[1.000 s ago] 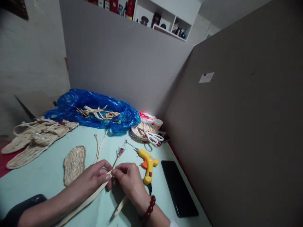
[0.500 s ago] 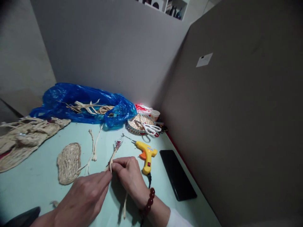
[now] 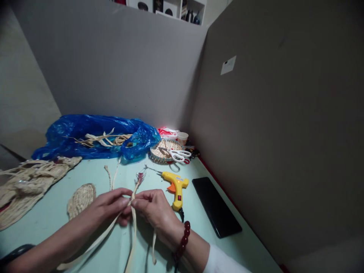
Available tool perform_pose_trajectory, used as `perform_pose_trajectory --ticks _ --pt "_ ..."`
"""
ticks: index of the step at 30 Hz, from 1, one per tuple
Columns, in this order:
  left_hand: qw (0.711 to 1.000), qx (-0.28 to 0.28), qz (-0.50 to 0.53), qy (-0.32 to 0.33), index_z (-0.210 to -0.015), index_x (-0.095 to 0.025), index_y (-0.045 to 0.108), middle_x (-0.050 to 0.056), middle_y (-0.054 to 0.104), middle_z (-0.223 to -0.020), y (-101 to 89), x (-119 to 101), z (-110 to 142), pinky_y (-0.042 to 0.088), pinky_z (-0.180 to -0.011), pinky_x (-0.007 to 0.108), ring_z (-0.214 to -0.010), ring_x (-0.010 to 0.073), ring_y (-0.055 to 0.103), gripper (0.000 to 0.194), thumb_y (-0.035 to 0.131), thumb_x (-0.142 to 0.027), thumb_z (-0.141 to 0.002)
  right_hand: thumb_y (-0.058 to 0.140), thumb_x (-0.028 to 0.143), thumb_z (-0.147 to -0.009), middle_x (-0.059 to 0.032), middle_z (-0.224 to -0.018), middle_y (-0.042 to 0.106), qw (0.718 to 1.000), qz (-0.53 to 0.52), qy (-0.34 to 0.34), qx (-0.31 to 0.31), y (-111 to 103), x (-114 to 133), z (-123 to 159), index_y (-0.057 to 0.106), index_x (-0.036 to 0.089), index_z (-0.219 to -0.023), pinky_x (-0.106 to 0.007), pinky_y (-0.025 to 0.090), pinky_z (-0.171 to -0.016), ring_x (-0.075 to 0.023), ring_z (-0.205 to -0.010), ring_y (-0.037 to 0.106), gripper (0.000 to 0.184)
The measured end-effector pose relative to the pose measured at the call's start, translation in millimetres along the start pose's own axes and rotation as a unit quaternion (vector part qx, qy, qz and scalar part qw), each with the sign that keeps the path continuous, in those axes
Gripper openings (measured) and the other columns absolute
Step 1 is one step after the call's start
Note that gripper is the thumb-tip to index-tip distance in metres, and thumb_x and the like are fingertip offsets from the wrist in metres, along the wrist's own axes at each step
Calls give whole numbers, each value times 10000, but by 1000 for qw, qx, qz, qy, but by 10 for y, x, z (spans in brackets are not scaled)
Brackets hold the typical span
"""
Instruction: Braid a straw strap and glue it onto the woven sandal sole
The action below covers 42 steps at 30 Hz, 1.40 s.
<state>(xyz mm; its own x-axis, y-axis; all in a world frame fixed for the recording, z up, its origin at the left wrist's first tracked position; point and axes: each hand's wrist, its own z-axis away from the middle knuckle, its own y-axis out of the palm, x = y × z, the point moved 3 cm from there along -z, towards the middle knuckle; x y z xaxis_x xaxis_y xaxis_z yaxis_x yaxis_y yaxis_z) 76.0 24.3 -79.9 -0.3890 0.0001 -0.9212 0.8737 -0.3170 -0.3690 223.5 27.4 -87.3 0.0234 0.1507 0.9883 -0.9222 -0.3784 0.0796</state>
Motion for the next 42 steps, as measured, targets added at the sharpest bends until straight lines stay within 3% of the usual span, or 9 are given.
perform_pose_trajectory --ticks 6,13,16,19,26,31,38,40,42 --pt "977 66 181 -94 -860 -217 472 -129 336 -570 243 165 -30 81 -358 178 -422 42 66 308 530 -518 -828 609 393 -763 69 -539 332 997 72 -19 19 -26 10 -12 548 162 -659 -256 157 -486 -79 -508 228 261" --pt "982 39 155 -98 -760 -242 478 -155 263 -468 208 245 -27 88 -346 202 -394 66 69 354 520 -592 -799 512 214 -844 46 -564 399 967 244 -72 16 -85 70 12 521 163 -631 -236 239 -528 -96 -565 346 219" --pt "994 2 86 -72 -796 -211 560 -94 437 -541 153 263 -55 210 -414 220 -424 91 273 320 565 -529 -769 504 168 -845 45 -550 419 945 317 -85 6 -77 83 36 505 169 -614 -235 243 -532 -96 -562 379 230" --pt "999 -39 7 -34 -769 -204 595 -18 601 -674 113 226 -47 345 -596 282 -643 185 513 214 595 -418 -761 513 167 -849 53 -521 383 914 393 -103 -23 -42 95 89 459 177 -596 -253 205 -521 -93 -525 337 258" --pt "995 -85 -55 -6 -564 -237 488 -46 505 -528 115 150 6 297 -618 315 -600 196 466 271 539 -387 -783 499 198 -868 64 -489 330 825 532 -169 -88 94 107 253 445 193 -631 -309 128 -512 -105 -475 158 243" --pt "997 -57 40 -46 -594 -203 575 -89 438 -445 135 255 -18 259 -489 259 -435 114 376 229 574 -360 -761 460 160 -872 -14 -629 617 761 595 -253 -52 238 5 287 574 163 -817 -313 190 -503 -131 -481 402 127" --pt "978 -39 188 -77 -704 -140 680 -84 445 -449 136 315 12 159 -415 221 -397 65 276 324 656 -463 -701 469 43 -823 -91 -739 660 649 654 -387 41 382 -171 326 638 93 -867 -341 282 -506 -209 -608 559 182" --pt "973 -41 214 -73 -675 -139 679 -56 521 -494 136 309 19 245 -439 208 -441 75 373 312 728 -447 -652 481 132 -858 -89 -740 659 659 643 -388 47 380 -120 348 637 93 -901 -341 306 -511 -210 -603 553 166" --pt "969 -47 233 -69 -663 -141 674 -40 580 -532 137 311 20 314 -483 198 -500 92 460 284 789 -392 -599 528 278 -865 -74 -739 655 762 558 -327 19 307 -7 335 636 135 -873 -333 354 -570 -205 -636 560 180"
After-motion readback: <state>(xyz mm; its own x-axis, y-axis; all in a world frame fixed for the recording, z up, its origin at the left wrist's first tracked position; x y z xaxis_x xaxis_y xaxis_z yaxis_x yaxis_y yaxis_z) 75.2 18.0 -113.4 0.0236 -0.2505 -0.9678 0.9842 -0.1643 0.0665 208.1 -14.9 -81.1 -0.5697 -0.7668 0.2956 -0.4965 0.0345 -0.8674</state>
